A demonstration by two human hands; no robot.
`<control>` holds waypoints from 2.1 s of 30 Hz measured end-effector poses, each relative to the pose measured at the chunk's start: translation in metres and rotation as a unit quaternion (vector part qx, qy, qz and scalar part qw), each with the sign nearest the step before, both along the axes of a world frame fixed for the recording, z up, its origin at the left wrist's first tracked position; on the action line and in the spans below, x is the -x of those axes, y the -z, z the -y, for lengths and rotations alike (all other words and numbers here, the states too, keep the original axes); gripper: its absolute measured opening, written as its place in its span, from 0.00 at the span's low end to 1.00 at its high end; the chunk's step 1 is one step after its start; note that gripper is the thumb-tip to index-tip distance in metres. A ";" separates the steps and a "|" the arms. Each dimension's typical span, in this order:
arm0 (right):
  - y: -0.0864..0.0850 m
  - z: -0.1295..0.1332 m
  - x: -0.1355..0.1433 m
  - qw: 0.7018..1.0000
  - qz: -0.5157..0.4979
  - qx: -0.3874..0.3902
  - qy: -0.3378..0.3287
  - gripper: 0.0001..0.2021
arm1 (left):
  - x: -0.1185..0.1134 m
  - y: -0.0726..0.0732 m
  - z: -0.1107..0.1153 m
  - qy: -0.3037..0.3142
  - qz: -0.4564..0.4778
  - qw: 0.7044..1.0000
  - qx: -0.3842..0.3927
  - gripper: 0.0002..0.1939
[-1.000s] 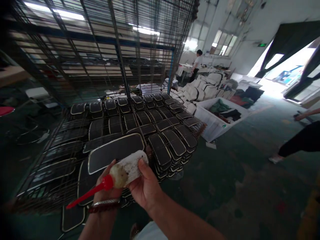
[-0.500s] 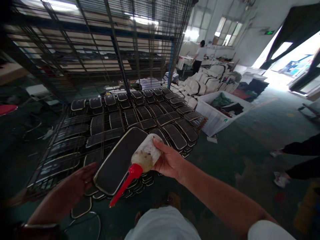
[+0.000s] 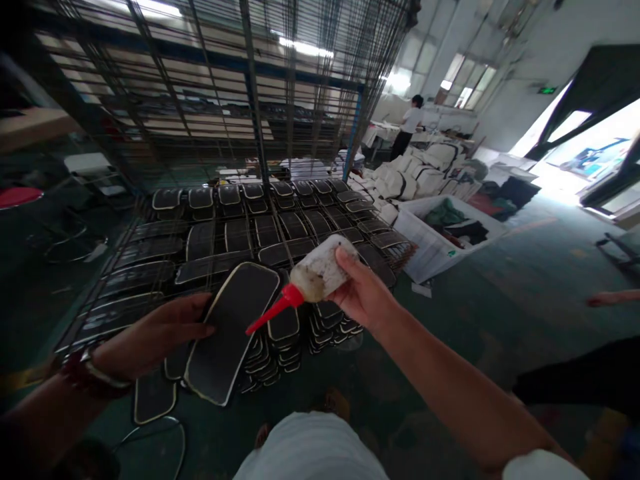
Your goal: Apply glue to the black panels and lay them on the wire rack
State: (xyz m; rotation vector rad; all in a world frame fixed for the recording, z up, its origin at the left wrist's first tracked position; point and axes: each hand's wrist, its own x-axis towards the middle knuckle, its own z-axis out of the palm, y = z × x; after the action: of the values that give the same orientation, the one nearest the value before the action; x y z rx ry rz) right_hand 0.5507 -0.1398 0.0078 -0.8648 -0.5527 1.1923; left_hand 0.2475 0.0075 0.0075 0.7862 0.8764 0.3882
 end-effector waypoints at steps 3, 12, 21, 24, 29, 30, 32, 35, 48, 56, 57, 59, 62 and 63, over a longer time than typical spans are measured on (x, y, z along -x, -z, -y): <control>-0.023 -0.003 -0.019 0.990 0.101 -0.054 0.078 0.25 | 0.010 -0.001 0.001 -0.013 -0.002 0.999 0.046 0.42; -0.063 -0.015 -0.021 0.947 0.285 -0.130 0.072 0.27 | 0.019 -0.003 0.002 0.000 -0.016 0.996 0.091 0.47; -0.046 -0.012 -0.017 0.954 0.254 -0.128 0.095 0.27 | 0.026 0.002 0.000 -0.021 -0.020 0.995 0.093 0.43; -0.034 -0.015 -0.014 0.961 0.206 -0.124 0.135 0.24 | 0.019 -0.006 0.004 -0.024 -0.038 0.997 0.064 0.39; -0.025 -0.017 -0.019 0.962 0.191 -0.100 0.167 0.24 | 0.004 -0.015 0.007 -0.067 -0.049 0.994 0.070 0.40; -0.024 -0.017 -0.020 0.962 0.190 -0.095 0.171 0.24 | 0.002 -0.015 0.006 -0.072 -0.052 0.994 0.067 0.40; -0.021 -0.017 -0.023 0.963 0.185 -0.091 0.175 0.24 | -0.005 -0.016 0.005 -0.069 -0.063 0.994 0.049 0.38; -0.015 -0.018 -0.028 0.965 0.172 -0.091 0.178 0.24 | -0.016 -0.017 0.004 -0.049 -0.082 0.995 0.013 0.33; 0.004 -0.009 -0.057 0.978 0.120 -0.073 0.157 0.24 | -0.068 -0.018 0.004 -0.029 -0.079 0.996 -0.013 0.31; 0.023 0.002 -0.079 0.983 0.094 -0.102 0.121 0.23 | -0.094 -0.017 0.009 0.026 -0.060 0.997 -0.039 0.28; 0.025 0.004 -0.081 0.983 0.098 -0.103 0.114 0.23 | -0.097 -0.016 0.010 0.035 -0.062 0.996 -0.044 0.28; 0.029 0.008 -0.086 0.984 0.106 -0.102 0.099 0.23 | -0.105 -0.016 0.011 0.037 -0.074 0.995 -0.053 0.29; 0.034 0.016 -0.094 0.983 0.127 -0.100 0.087 0.23 | -0.117 -0.014 0.014 0.029 -0.087 0.994 -0.059 0.29; 0.036 0.019 -0.096 0.982 0.136 -0.100 0.084 0.24 | -0.122 -0.014 0.015 0.026 -0.088 0.994 -0.059 0.29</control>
State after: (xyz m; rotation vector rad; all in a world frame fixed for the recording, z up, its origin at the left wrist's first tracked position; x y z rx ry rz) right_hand 0.6471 -0.1586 -0.0277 -0.8882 -0.7916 0.8527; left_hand 0.3693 -0.0071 0.0212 0.9619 1.0023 0.3314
